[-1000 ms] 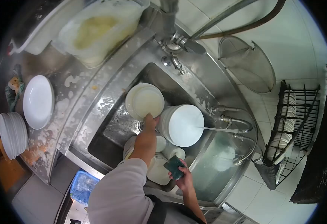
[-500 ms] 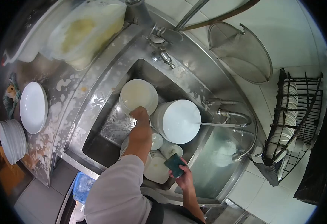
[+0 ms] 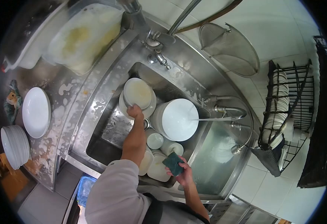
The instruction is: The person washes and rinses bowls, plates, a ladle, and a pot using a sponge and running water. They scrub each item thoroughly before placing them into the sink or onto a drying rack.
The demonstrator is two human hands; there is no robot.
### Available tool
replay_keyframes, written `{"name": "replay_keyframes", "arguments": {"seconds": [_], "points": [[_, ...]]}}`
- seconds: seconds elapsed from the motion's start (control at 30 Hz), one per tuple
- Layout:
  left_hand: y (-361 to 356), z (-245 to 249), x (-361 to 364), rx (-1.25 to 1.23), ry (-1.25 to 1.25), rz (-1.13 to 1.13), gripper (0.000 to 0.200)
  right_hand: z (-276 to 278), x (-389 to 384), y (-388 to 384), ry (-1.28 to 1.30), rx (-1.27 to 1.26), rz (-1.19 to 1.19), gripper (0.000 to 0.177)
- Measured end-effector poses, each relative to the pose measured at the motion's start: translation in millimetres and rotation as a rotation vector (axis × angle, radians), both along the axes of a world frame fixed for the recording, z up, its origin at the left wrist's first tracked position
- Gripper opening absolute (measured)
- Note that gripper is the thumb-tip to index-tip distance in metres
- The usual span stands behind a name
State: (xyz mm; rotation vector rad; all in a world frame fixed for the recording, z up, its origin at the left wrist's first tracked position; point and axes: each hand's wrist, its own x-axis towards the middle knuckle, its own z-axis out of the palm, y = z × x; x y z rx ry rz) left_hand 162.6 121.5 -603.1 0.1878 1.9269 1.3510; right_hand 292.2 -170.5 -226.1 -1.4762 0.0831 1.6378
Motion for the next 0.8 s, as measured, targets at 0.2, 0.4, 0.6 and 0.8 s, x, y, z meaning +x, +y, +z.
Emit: {"name": "replay_keyframes", "arguments": {"seconds": [0.2, 0.4, 0.6, 0.8], "points": [[-8, 259, -86, 0.298, 0.521, -0.256, 0.027, 15, -43, 62, -0.174, 0.282, 0.191, 0.043], [-87, 345, -115, 0.282, 0.319, -0.427, 0.03, 19, -140, 159, -0.735, 0.772, 0.58, 0.043], [-123, 456, -175, 0.209, -0.105, -0.665, 0.027, -62, -111, 160, -1.916, 1.155, 1.092, 0.049], [-136, 474, -172, 0.204, 0.082, -0.725, 0.026, 59, -178, 156, -1.045, 0.955, 1.248, 0.056]]}}
